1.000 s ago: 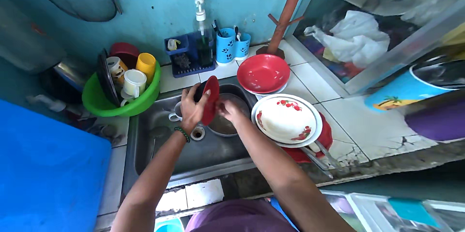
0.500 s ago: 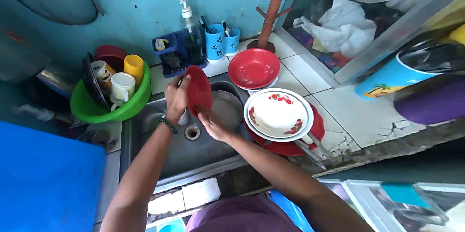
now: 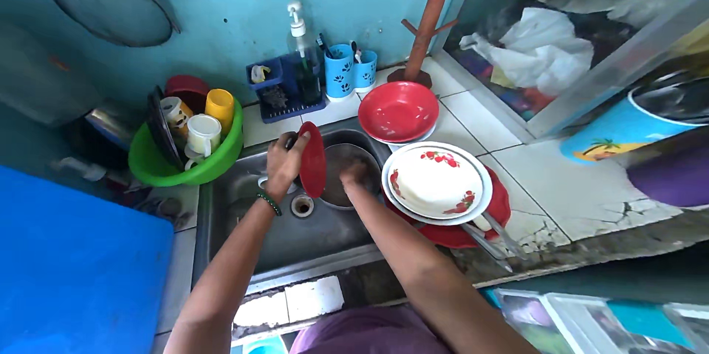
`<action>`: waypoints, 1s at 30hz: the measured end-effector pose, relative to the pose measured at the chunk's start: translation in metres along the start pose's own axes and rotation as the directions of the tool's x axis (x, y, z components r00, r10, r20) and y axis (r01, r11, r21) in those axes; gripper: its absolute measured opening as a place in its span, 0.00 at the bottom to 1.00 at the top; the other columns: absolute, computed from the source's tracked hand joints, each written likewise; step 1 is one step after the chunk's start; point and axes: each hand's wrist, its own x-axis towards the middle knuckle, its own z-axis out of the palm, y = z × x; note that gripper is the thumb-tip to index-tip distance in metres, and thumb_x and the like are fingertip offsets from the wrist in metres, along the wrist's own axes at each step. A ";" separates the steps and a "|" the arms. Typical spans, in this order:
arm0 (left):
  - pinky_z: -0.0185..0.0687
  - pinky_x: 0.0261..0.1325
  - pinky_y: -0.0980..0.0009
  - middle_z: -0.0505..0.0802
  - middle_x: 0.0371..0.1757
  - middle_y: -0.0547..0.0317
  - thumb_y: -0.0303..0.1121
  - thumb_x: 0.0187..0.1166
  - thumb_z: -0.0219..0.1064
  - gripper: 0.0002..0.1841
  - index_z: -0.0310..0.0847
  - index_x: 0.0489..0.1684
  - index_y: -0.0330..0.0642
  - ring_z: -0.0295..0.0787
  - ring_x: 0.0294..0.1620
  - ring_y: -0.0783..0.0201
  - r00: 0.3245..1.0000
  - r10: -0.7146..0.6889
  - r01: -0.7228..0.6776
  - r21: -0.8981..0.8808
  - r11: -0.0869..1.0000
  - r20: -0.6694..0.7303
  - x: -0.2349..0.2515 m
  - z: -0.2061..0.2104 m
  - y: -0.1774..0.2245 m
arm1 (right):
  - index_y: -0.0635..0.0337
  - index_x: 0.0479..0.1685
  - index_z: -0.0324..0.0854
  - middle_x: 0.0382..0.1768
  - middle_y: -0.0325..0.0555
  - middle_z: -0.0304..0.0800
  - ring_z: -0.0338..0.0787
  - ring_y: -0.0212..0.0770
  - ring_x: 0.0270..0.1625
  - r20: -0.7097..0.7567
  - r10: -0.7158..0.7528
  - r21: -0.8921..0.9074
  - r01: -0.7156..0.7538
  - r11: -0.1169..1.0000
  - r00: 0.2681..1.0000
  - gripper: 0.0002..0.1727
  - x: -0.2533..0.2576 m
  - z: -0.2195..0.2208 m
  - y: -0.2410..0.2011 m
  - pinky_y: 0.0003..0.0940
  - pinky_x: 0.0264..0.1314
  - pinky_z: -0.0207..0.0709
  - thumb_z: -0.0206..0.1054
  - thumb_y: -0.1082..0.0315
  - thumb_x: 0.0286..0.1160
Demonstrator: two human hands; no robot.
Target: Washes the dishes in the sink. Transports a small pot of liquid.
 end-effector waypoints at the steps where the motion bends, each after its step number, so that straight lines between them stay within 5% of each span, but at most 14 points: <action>1: 0.78 0.55 0.34 0.83 0.71 0.38 0.72 0.76 0.59 0.36 0.79 0.74 0.59 0.82 0.65 0.36 1.000 -0.010 0.010 -0.004 1.000 -0.003 0.000 0.001 0.000 | 0.72 0.79 0.71 0.77 0.69 0.75 0.77 0.59 0.79 0.016 0.072 0.154 -0.074 0.985 0.997 0.27 0.002 0.001 0.002 0.54 0.81 0.70 0.65 0.66 0.85; 2: 0.78 0.56 0.33 0.82 0.73 0.37 0.74 0.75 0.59 0.37 0.79 0.74 0.60 0.81 0.65 0.35 1.000 -0.023 0.023 -0.005 1.000 -0.002 0.001 0.001 0.000 | 0.70 0.75 0.73 0.67 0.63 0.82 0.84 0.50 0.67 0.053 0.146 0.364 -0.155 0.918 0.988 0.22 0.004 0.003 0.000 0.45 0.70 0.77 0.60 0.66 0.89; 3: 0.77 0.58 0.32 0.81 0.74 0.36 0.75 0.74 0.58 0.38 0.78 0.76 0.60 0.81 0.67 0.34 0.999 -0.036 0.036 -0.010 0.999 0.003 0.001 0.002 0.000 | 0.66 0.66 0.74 0.47 0.51 0.82 0.83 0.39 0.43 0.140 0.179 0.541 -0.227 0.810 0.974 0.17 0.004 0.004 -0.005 0.33 0.47 0.79 0.54 0.63 0.93; 5: 0.77 0.59 0.32 0.80 0.75 0.36 0.76 0.73 0.57 0.39 0.78 0.76 0.61 0.80 0.68 0.34 0.999 -0.040 0.040 -0.015 0.999 0.021 0.004 0.004 -0.001 | 0.61 0.49 0.76 0.27 0.41 0.80 0.77 0.32 0.23 0.361 0.049 0.674 -0.297 0.676 0.931 0.16 -0.001 0.001 -0.026 0.26 0.26 0.75 0.48 0.59 0.94; 8: 0.75 0.62 0.33 0.83 0.73 0.38 0.75 0.76 0.56 0.37 0.80 0.76 0.61 0.80 0.69 0.36 0.998 0.004 -0.002 -0.022 1.000 0.067 0.003 0.009 0.002 | 0.67 0.47 0.82 0.33 0.44 0.87 0.85 0.33 0.33 0.372 -0.316 0.537 0.075 0.840 0.873 0.16 -0.027 -0.019 -0.081 0.31 0.39 0.82 0.50 0.67 0.92; 11: 0.76 0.63 0.34 0.84 0.72 0.42 0.70 0.79 0.58 0.34 0.78 0.78 0.62 0.81 0.69 0.38 0.991 0.085 -0.084 -0.008 0.996 0.099 0.000 0.009 0.005 | 0.75 0.44 0.88 0.50 0.67 0.90 0.88 0.58 0.59 0.301 -0.472 0.024 0.488 0.872 0.829 0.15 -0.023 -0.049 -0.112 0.60 0.64 0.76 0.58 0.71 0.85; 14: 0.77 0.59 0.36 0.81 0.72 0.38 0.64 0.80 0.62 0.32 0.76 0.79 0.60 0.81 0.65 0.38 0.978 0.195 -0.199 0.047 0.979 0.077 -0.001 0.009 0.008 | 0.79 0.55 0.83 0.61 0.76 0.84 0.84 0.70 0.69 0.358 -0.338 -0.377 0.466 0.800 0.870 0.17 -0.019 -0.069 -0.109 0.70 0.69 0.73 0.61 0.68 0.85; 22: 0.74 0.62 0.34 0.83 0.67 0.37 0.58 0.81 0.64 0.30 0.79 0.76 0.51 0.81 0.65 0.38 0.976 0.212 -0.209 0.056 0.976 -0.056 -0.001 0.022 0.010 | 0.77 0.43 0.88 0.54 0.70 0.88 0.87 0.66 0.63 0.521 -0.517 -0.489 0.734 0.472 0.680 0.07 -0.038 -0.102 -0.057 0.62 0.69 0.78 0.67 0.82 0.72; 26: 0.82 0.59 0.45 0.89 0.60 0.41 0.54 0.89 0.57 0.27 0.74 0.75 0.42 0.87 0.56 0.49 0.991 -0.009 -0.035 -0.322 0.946 -0.137 0.000 0.021 -0.007 | 0.71 0.46 0.91 0.57 0.66 0.89 0.81 0.66 0.71 0.480 -0.578 -0.583 0.732 0.351 0.660 0.11 -0.052 -0.162 -0.040 0.60 0.80 0.68 0.70 0.83 0.66; 30: 0.86 0.46 0.61 0.89 0.55 0.47 0.54 0.92 0.49 0.27 0.71 0.77 0.44 0.89 0.47 0.59 0.979 -0.181 0.087 -0.612 0.786 -0.093 -0.015 0.026 -0.010 | 0.72 0.56 0.88 0.63 0.72 0.83 0.74 0.73 0.75 0.261 -0.593 -0.690 0.577 0.437 0.762 0.20 -0.046 -0.213 -0.016 0.70 0.70 0.70 0.76 0.82 0.59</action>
